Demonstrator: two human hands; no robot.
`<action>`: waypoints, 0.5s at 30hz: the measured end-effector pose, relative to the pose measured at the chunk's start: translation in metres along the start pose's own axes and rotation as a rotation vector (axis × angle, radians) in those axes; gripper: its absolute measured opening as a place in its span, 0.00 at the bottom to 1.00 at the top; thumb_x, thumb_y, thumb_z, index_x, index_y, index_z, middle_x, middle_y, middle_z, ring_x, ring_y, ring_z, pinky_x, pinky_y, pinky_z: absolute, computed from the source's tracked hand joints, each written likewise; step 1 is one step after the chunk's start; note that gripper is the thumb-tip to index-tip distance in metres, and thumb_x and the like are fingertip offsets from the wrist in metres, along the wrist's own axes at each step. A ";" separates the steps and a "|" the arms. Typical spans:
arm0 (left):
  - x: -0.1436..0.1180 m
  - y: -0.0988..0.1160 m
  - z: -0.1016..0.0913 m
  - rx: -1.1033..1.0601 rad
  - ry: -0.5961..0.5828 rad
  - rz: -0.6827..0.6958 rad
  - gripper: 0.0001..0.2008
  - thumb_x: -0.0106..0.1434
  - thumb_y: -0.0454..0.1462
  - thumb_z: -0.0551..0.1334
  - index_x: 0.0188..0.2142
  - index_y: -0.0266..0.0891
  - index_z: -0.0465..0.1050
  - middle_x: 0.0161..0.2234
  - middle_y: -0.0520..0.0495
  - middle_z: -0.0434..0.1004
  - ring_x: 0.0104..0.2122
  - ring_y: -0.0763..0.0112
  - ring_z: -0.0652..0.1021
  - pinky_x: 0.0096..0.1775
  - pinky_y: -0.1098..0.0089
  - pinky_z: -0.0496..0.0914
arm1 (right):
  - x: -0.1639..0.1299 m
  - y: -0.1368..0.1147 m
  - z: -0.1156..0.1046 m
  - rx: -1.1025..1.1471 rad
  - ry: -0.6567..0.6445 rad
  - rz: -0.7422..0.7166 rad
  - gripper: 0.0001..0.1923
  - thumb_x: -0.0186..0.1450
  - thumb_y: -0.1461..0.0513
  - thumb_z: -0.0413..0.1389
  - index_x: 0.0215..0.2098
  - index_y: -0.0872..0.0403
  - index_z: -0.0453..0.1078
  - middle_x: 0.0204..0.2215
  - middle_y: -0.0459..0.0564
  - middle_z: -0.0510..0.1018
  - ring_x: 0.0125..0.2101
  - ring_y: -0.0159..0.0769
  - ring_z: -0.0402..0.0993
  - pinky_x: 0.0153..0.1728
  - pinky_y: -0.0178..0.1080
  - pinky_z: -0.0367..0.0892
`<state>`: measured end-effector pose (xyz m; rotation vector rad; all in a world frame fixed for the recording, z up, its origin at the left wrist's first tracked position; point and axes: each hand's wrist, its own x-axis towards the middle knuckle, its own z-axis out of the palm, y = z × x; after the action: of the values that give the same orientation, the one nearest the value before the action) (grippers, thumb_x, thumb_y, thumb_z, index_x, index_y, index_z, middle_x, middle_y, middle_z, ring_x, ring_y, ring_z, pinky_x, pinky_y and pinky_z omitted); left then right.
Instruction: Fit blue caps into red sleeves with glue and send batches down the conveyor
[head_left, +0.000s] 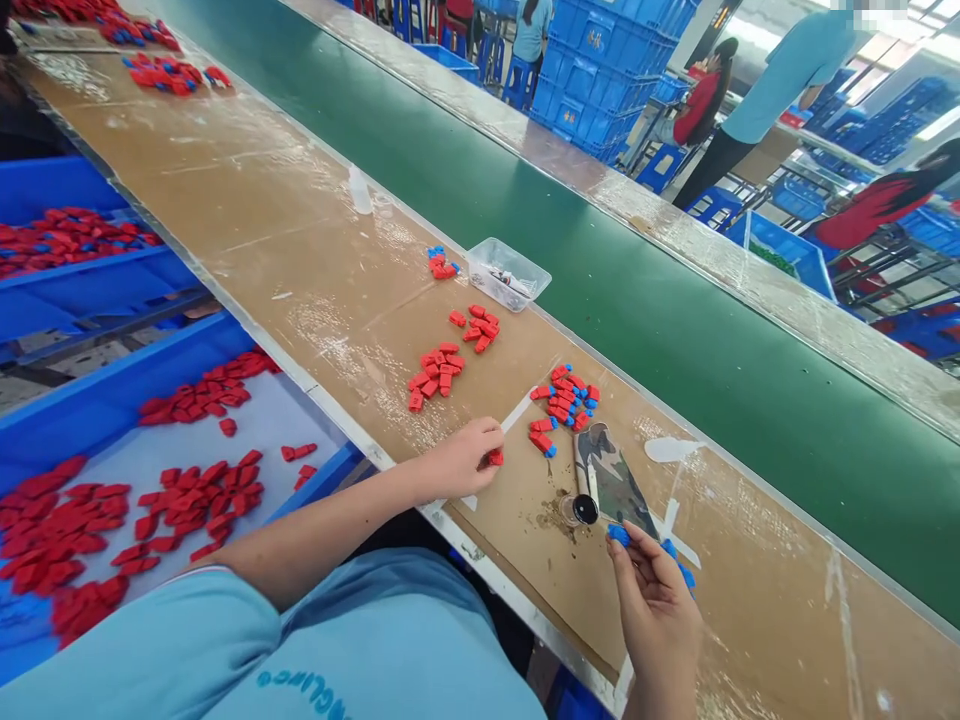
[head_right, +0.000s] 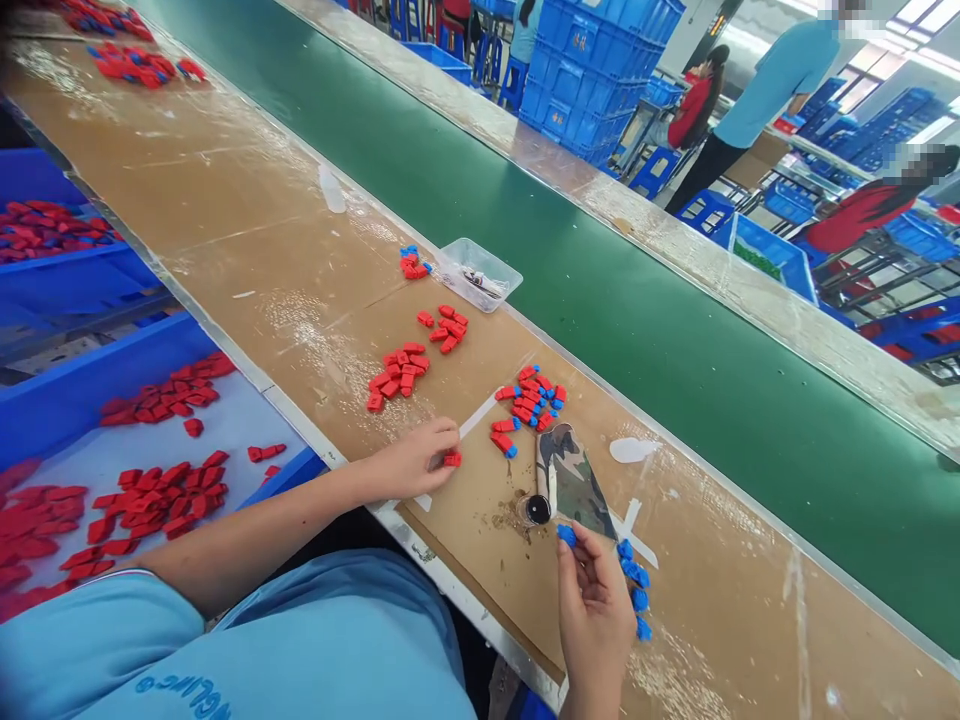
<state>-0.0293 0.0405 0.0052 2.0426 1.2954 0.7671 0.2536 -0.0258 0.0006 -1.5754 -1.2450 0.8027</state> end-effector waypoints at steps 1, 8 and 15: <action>0.001 0.000 0.002 0.009 -0.020 -0.002 0.07 0.52 0.26 0.57 0.27 0.38 0.63 0.31 0.49 0.66 0.32 0.69 0.69 0.36 0.72 0.64 | 0.000 -0.001 0.001 -0.027 -0.017 -0.023 0.21 0.57 0.50 0.63 0.43 0.54 0.73 0.40 0.55 0.79 0.38 0.40 0.77 0.42 0.43 0.73; -0.003 0.006 0.008 -0.099 -0.047 -0.057 0.02 0.59 0.31 0.56 0.31 0.38 0.66 0.30 0.50 0.70 0.31 0.68 0.71 0.34 0.70 0.64 | 0.004 -0.021 0.004 -0.409 -0.006 -0.322 0.13 0.64 0.53 0.57 0.41 0.52 0.75 0.34 0.51 0.80 0.34 0.38 0.76 0.37 0.40 0.71; -0.011 0.014 0.031 -0.621 -0.080 -0.129 0.07 0.61 0.34 0.58 0.39 0.37 0.69 0.35 0.47 0.75 0.37 0.67 0.76 0.42 0.67 0.69 | 0.011 -0.032 0.009 -0.651 -0.044 -0.590 0.11 0.68 0.57 0.52 0.42 0.51 0.75 0.34 0.49 0.81 0.36 0.37 0.75 0.38 0.39 0.67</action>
<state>-0.0020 0.0197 -0.0065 1.4630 0.9720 0.8826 0.2372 -0.0116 0.0281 -1.5293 -2.0030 0.0419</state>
